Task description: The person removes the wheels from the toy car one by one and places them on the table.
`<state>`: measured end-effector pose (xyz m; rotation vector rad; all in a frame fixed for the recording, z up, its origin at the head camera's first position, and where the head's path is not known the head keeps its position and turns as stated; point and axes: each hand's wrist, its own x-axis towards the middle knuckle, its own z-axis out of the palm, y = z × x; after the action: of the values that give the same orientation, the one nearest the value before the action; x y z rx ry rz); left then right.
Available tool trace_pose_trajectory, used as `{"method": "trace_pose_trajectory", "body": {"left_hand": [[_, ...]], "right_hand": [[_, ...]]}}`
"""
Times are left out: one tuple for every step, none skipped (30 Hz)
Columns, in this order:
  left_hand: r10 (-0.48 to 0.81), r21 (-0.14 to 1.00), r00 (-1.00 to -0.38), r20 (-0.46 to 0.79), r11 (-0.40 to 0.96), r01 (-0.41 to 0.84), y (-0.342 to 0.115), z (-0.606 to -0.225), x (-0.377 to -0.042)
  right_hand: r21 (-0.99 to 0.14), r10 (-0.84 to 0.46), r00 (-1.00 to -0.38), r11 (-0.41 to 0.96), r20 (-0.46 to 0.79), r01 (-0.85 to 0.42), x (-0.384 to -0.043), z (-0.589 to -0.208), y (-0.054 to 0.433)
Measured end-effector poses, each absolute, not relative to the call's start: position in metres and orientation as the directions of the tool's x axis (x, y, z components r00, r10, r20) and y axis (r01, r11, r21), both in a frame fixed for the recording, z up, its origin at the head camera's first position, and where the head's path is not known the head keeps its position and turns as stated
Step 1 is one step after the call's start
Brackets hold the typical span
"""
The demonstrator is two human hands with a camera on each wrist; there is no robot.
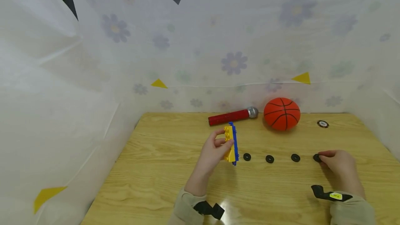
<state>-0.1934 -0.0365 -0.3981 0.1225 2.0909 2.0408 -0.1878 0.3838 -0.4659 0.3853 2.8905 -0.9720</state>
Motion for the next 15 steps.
{"method": "trace_pose_trajectory", "body": {"left_hand": [[0.206,0.995,-0.974,-0.098,0.033,-0.093,-0.036,-0.398,-0.194],[0.202,0.995,-0.974,-0.098,0.036,-0.093,-0.036,-0.398,-0.194],[0.200,0.995,-0.975,-0.099,0.034,-0.094,-0.036,-0.398,-0.194],[0.199,0.995,-0.975,-0.097,0.038,-0.091,-0.036,-0.398,-0.194],[0.198,0.994,-0.975,-0.103,0.041,-0.097,-0.036,-0.397,-0.194],[0.198,0.994,-0.975,-0.102,0.044,-0.095,-0.036,-0.397,-0.194],[0.199,0.994,-0.974,-0.106,0.046,-0.098,-0.036,-0.397,-0.194],[0.200,0.994,-0.975,-0.101,0.051,-0.093,-0.036,-0.397,-0.194],[0.200,0.994,-0.975,-0.099,0.053,-0.090,-0.036,-0.397,-0.194],[0.200,0.995,-0.975,-0.094,0.055,-0.085,-0.037,-0.397,-0.194],[0.200,0.995,-0.976,-0.090,0.053,-0.081,-0.037,-0.397,-0.194],[0.202,0.996,-0.976,-0.081,0.052,-0.071,-0.037,-0.397,-0.194],[0.202,0.997,-0.977,-0.073,0.051,-0.064,-0.037,-0.397,-0.194],[0.203,0.997,-0.977,-0.064,0.050,-0.055,-0.037,-0.398,-0.194],[0.205,0.998,-0.977,-0.059,0.047,-0.050,-0.037,-0.398,-0.194]], "right_hand": [[-0.590,0.215,-0.965,0.765,-0.147,0.260,-0.187,-0.465,0.384],[-0.589,0.222,-0.965,0.765,-0.140,0.261,-0.187,-0.464,0.384],[-0.593,0.232,-0.963,0.760,-0.134,0.266,-0.186,-0.463,0.383],[-0.599,0.245,-0.961,0.753,-0.128,0.271,-0.186,-0.462,0.382],[-0.603,0.262,-0.958,0.747,-0.118,0.279,-0.185,-0.460,0.382],[-0.606,0.284,-0.953,0.741,-0.107,0.289,-0.185,-0.458,0.381],[-0.607,0.302,-0.949,0.738,-0.095,0.296,-0.184,-0.457,0.379],[-0.617,0.322,-0.944,0.728,-0.078,0.299,-0.183,-0.455,0.377],[-0.639,0.338,-0.939,0.707,-0.069,0.302,-0.183,-0.453,0.376],[-0.654,0.347,-0.936,0.696,-0.054,0.296,-0.183,-0.451,0.374],[-0.689,0.354,-0.934,0.667,-0.042,0.284,-0.183,-0.449,0.372],[-0.736,0.353,-0.935,0.626,-0.026,0.257,-0.183,-0.447,0.370],[-0.788,0.349,-0.937,0.576,-0.003,0.217,-0.183,-0.445,0.367],[-0.853,0.338,-0.941,0.496,0.019,0.161,-0.183,-0.443,0.364],[-0.911,0.322,-0.946,0.401,0.042,0.096,-0.183,-0.440,0.361]]}}
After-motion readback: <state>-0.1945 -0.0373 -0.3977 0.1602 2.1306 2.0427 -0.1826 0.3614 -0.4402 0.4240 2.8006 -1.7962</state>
